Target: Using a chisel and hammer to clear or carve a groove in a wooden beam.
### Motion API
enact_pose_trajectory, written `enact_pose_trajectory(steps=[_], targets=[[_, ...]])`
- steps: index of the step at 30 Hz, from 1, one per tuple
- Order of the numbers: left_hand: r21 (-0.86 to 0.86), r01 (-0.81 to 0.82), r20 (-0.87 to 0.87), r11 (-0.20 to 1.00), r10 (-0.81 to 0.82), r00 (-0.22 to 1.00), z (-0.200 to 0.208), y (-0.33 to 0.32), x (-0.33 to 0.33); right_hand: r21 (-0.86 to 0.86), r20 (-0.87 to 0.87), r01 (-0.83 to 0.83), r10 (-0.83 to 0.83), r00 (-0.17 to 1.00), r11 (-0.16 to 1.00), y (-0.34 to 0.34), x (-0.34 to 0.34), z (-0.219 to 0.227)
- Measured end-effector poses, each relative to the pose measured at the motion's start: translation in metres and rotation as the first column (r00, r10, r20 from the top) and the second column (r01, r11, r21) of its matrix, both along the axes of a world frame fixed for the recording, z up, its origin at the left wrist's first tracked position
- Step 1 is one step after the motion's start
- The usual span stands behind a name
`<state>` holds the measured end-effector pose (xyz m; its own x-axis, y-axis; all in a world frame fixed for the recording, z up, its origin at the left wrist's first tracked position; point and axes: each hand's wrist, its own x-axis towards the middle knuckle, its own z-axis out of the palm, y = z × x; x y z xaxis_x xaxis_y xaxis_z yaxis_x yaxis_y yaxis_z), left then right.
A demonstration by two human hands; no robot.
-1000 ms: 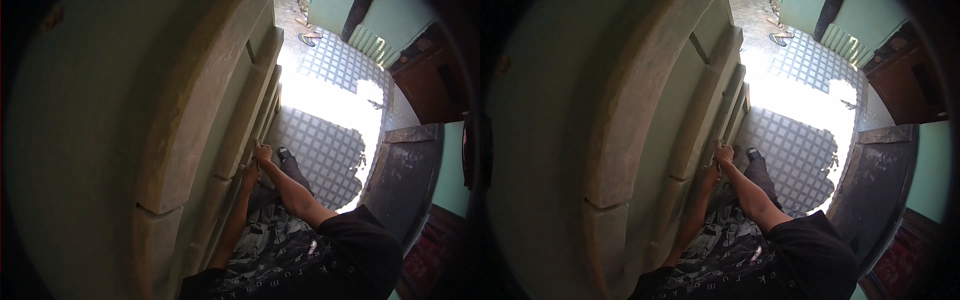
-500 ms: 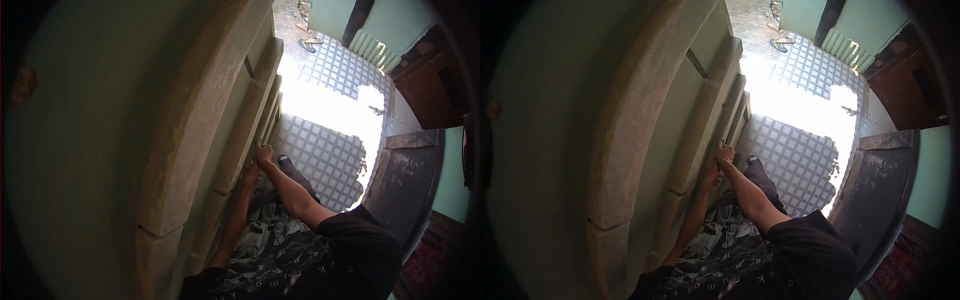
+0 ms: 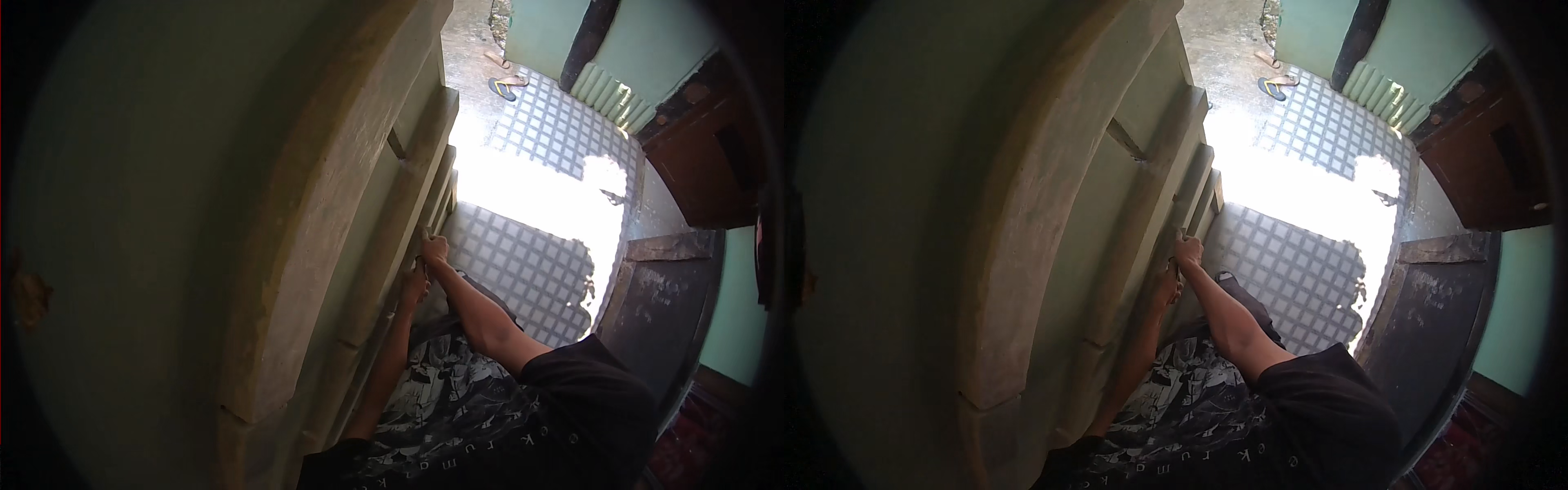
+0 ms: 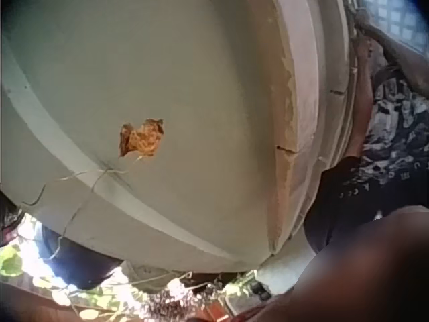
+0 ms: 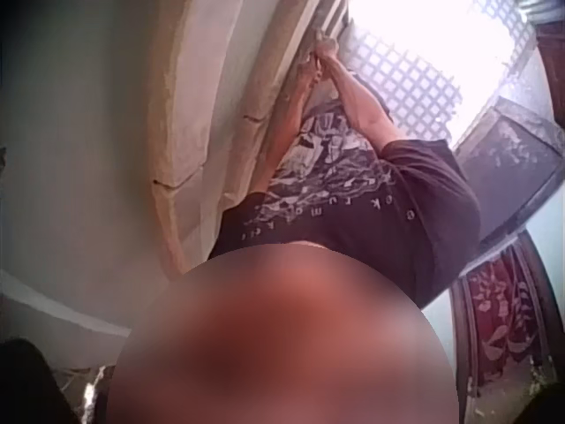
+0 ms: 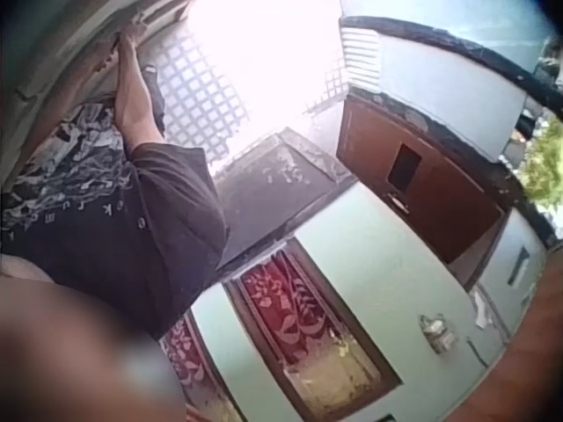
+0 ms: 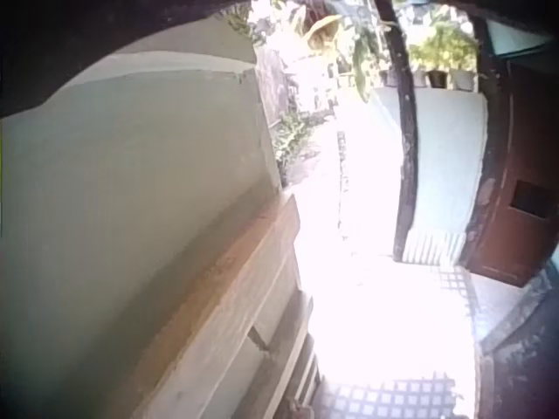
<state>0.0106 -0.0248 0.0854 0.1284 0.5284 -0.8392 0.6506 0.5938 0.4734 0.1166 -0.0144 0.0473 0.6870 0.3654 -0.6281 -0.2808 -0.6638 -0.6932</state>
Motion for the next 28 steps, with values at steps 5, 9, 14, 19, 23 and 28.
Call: enact_pose_trajectory(steps=[5, 9, 14, 19, 23, 28], targets=[[-0.001, -0.01, 0.008, 1.0, 0.01, 1.0, 0.009, -0.009, -0.017, -0.036, -0.028, -0.002, 0.001, 1.0, 0.999, -0.013, -0.02, -0.003], [-0.009, -0.007, 0.007, 1.0, 0.007, 1.0, 0.019, -0.022, -0.043, -0.08, -0.041, 0.013, -0.016, 0.999, 0.997, -0.023, -0.051, -0.005], [-0.004, 0.034, -0.012, 0.999, -0.034, 0.999, 0.021, -0.034, -0.079, -0.066, -0.054, 0.018, -0.022, 0.998, 0.998, -0.034, -0.084, -0.002], [0.083, 0.108, 0.008, 0.991, -0.109, 0.994, 0.024, -0.038, -0.102, -0.104, -0.059, 0.069, -0.076, 0.995, 0.992, -0.04, -0.108, -0.003], [0.236, 0.373, -0.086, 0.897, -0.363, 0.928, 0.017, -0.034, -0.109, -0.084, -0.037, 0.094, -0.097, 0.995, 0.992, -0.04, -0.112, 0.001], [-0.045, 0.194, -0.071, 0.98, -0.197, 0.978, -0.016, -0.013, -0.102, -0.163, -0.066, 0.16, -0.173, 0.983, 0.974, -0.024, -0.1, -0.004]])
